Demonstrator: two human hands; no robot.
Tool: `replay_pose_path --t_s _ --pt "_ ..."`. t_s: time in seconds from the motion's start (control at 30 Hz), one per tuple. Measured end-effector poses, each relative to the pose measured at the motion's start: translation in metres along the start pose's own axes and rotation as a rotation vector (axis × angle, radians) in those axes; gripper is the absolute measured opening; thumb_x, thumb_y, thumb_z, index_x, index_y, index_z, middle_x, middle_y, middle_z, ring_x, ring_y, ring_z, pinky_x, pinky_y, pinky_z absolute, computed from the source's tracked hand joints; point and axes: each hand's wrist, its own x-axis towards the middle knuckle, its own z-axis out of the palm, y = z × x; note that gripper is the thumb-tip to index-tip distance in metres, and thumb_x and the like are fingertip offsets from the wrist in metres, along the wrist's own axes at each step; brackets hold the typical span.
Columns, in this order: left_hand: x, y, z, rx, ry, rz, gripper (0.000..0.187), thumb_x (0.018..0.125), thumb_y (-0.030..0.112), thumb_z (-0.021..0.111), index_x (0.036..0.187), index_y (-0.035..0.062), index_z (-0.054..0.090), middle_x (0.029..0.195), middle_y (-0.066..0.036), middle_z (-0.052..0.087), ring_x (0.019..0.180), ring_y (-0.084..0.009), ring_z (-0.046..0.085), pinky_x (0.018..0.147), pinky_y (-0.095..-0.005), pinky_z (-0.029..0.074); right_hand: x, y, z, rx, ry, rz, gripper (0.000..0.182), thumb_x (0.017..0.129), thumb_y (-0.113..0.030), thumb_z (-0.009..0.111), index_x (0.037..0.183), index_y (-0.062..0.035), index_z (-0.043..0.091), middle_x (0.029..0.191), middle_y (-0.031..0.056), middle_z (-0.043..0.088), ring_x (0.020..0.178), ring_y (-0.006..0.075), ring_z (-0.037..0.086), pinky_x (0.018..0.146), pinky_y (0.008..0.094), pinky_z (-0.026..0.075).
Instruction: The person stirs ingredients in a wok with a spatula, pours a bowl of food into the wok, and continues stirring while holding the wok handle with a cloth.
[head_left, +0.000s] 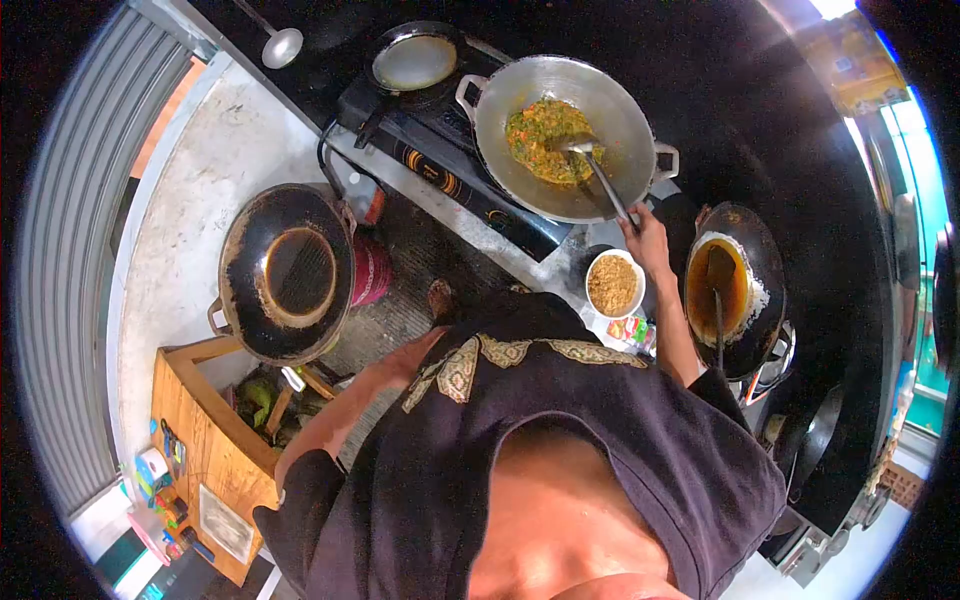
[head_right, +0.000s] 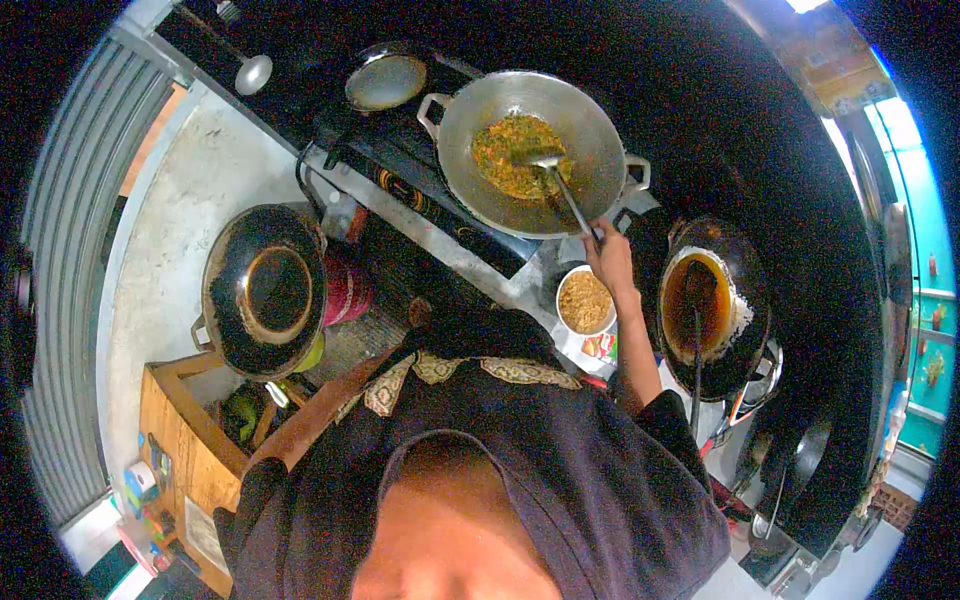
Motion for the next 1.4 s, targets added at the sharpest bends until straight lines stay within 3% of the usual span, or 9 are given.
replay_pose_path --t_s 0.1,0.13,0.37,0.47,0.57,0.73,0.83,1.0,1.4 --pt "0.004 -0.005 0.001 -0.018 0.016 0.083 0.107 0.061 0.028 0.079 0.141 0.0069 0.012 0.141 -0.018 0.030 0.128 -0.0311 0.035 0.106 -0.0361 0.030 0.018 -0.012 0.006 -0.014 0.104 -0.076 0.022 0.082 -0.018 0.063 0.096 -0.0036 0.054 0.064 0.0199 0.057 0.055 0.0296 0.058 0.054 0.0367 0.043" --pt "0.004 -0.005 0.001 -0.018 0.040 0.148 0.106 0.062 0.028 0.079 0.141 0.0070 0.012 0.141 -0.018 0.030 0.128 -0.0308 0.034 0.106 -0.0355 0.030 0.026 -0.019 0.005 0.073 0.027 0.040 0.022 0.080 -0.015 0.061 0.098 -0.0029 0.055 0.085 0.0244 0.061 0.083 0.0445 0.057 0.068 0.0461 0.046" --pt "0.013 -0.023 0.011 0.073 0.095 0.153 0.101 0.065 0.031 0.076 0.141 0.0057 0.015 0.141 -0.018 0.028 0.129 -0.0312 0.033 0.107 -0.0345 0.029 0.004 -0.020 -0.007 0.002 -0.005 -0.044 0.023 0.080 -0.016 0.062 0.098 -0.0048 0.055 0.079 0.0248 0.060 0.075 0.0436 0.058 0.063 0.0452 0.045" --pt "0.015 -0.038 0.022 0.115 0.095 0.126 0.103 0.066 0.033 0.075 0.142 0.0052 0.012 0.144 -0.017 0.025 0.130 -0.0311 0.031 0.107 -0.0347 0.028 -0.019 -0.023 -0.032 0.015 -0.094 0.107 0.025 0.080 -0.018 0.064 0.095 -0.0008 0.054 0.074 0.0218 0.060 0.071 0.0268 0.064 0.065 0.0351 0.047" --pt "0.011 -0.051 0.027 0.136 0.086 0.083 0.104 0.067 0.033 0.075 0.142 0.0054 0.009 0.145 -0.017 0.022 0.131 -0.0311 0.030 0.107 -0.0351 0.028 -0.032 -0.034 -0.050 -0.018 -0.112 0.125 0.026 0.080 -0.018 0.065 0.097 -0.0010 0.055 0.071 0.0210 0.060 0.066 0.0220 0.062 0.061 0.0333 0.046" --pt "0.022 -0.067 0.030 0.115 0.109 0.182 0.106 0.067 0.031 0.075 0.143 0.0063 0.006 0.145 -0.018 0.022 0.130 -0.0313 0.030 0.107 -0.0358 0.028 -0.014 -0.016 -0.014 -0.042 0.068 -0.071 0.023 0.081 -0.018 0.064 0.095 -0.0021 0.054 0.062 0.0185 0.056 0.054 0.0279 0.055 0.054 0.0362 0.043" --pt "0.009 -0.038 0.019 0.076 0.062 0.072 0.107 0.065 0.031 0.076 0.143 0.0059 0.006 0.144 -0.018 0.024 0.130 -0.0314 0.031 0.107 -0.0354 0.028 0.002 -0.035 -0.016 -0.015 0.036 0.088 0.023 0.081 -0.018 0.063 0.095 -0.0024 0.054 0.064 0.0197 0.057 0.057 0.0303 0.058 0.055 0.0375 0.043" --pt "0.004 -0.025 0.014 0.078 0.074 0.104 0.106 0.063 0.032 0.077 0.142 0.0081 0.010 0.142 -0.018 0.028 0.129 -0.0320 0.033 0.106 -0.0370 0.030 0.038 -0.048 0.011 0.076 0.074 -0.067 0.020 0.082 -0.017 0.062 0.092 -0.0028 0.053 0.072 0.0240 0.058 0.070 0.0416 0.058 0.062 0.0402 0.045" --pt "-0.003 0.002 0.005 0.150 0.052 0.080 0.108 0.062 0.030 0.077 0.143 0.0088 0.008 0.143 -0.016 0.026 0.127 -0.0331 0.035 0.106 -0.0369 0.030 0.064 -0.029 0.015 -0.013 0.099 -0.050 0.022 0.080 -0.015 0.062 0.098 -0.0036 0.054 0.076 0.0235 0.061 0.075 0.0417 0.060 0.062 0.0431 0.045"
